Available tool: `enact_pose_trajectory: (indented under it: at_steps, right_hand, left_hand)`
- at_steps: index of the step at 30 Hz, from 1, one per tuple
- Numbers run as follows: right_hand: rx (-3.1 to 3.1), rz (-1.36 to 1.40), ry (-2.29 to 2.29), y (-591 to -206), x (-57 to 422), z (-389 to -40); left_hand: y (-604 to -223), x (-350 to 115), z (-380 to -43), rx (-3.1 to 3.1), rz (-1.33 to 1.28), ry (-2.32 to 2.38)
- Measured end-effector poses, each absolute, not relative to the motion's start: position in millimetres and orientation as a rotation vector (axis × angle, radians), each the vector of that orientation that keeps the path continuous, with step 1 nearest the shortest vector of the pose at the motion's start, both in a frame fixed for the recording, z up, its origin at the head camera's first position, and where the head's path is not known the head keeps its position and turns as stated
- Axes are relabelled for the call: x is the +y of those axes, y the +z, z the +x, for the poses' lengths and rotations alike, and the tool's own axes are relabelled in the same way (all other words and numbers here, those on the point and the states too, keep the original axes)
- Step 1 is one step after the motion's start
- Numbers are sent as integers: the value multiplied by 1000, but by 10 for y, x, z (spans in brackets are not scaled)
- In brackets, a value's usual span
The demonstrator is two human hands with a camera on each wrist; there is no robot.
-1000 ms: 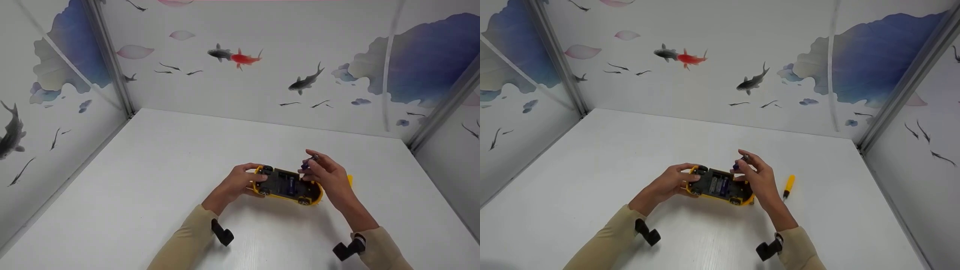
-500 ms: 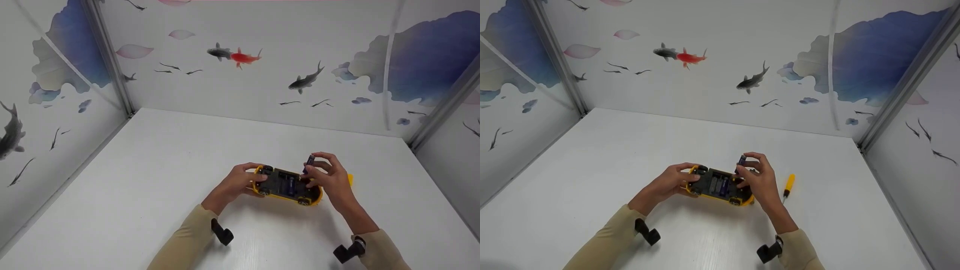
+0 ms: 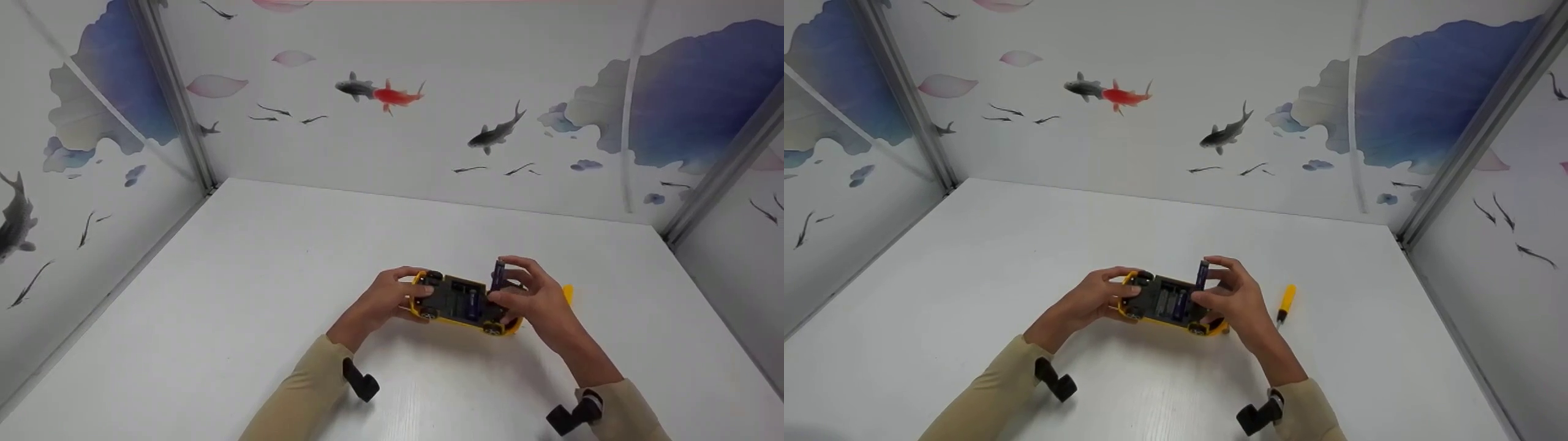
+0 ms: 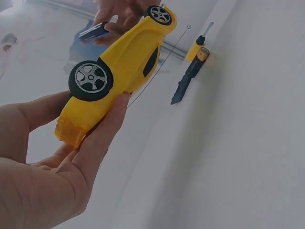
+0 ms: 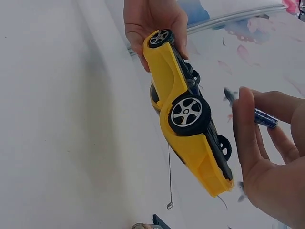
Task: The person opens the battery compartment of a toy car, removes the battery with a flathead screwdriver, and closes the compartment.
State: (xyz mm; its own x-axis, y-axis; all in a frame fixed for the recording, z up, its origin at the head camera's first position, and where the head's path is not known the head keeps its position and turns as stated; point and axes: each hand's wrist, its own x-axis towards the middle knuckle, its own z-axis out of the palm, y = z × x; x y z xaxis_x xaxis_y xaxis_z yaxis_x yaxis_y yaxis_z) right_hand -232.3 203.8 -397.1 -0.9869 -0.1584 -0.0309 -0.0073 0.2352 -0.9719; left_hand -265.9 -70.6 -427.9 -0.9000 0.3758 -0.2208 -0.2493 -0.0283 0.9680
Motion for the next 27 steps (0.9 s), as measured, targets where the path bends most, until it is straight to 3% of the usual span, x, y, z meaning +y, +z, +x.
enact_pose_trajectory:
  at_steps: [11,27]
  right_hand:
    - [2442,-197,-1864,-4055,2017,-2300]
    - [2625,-461,-1747,-4188,2223,-2191]
  left_hand:
    - [-4309,-715,-2669,1831,141,1974]
    - [-4343,-721,-2696,1829,120,1985]
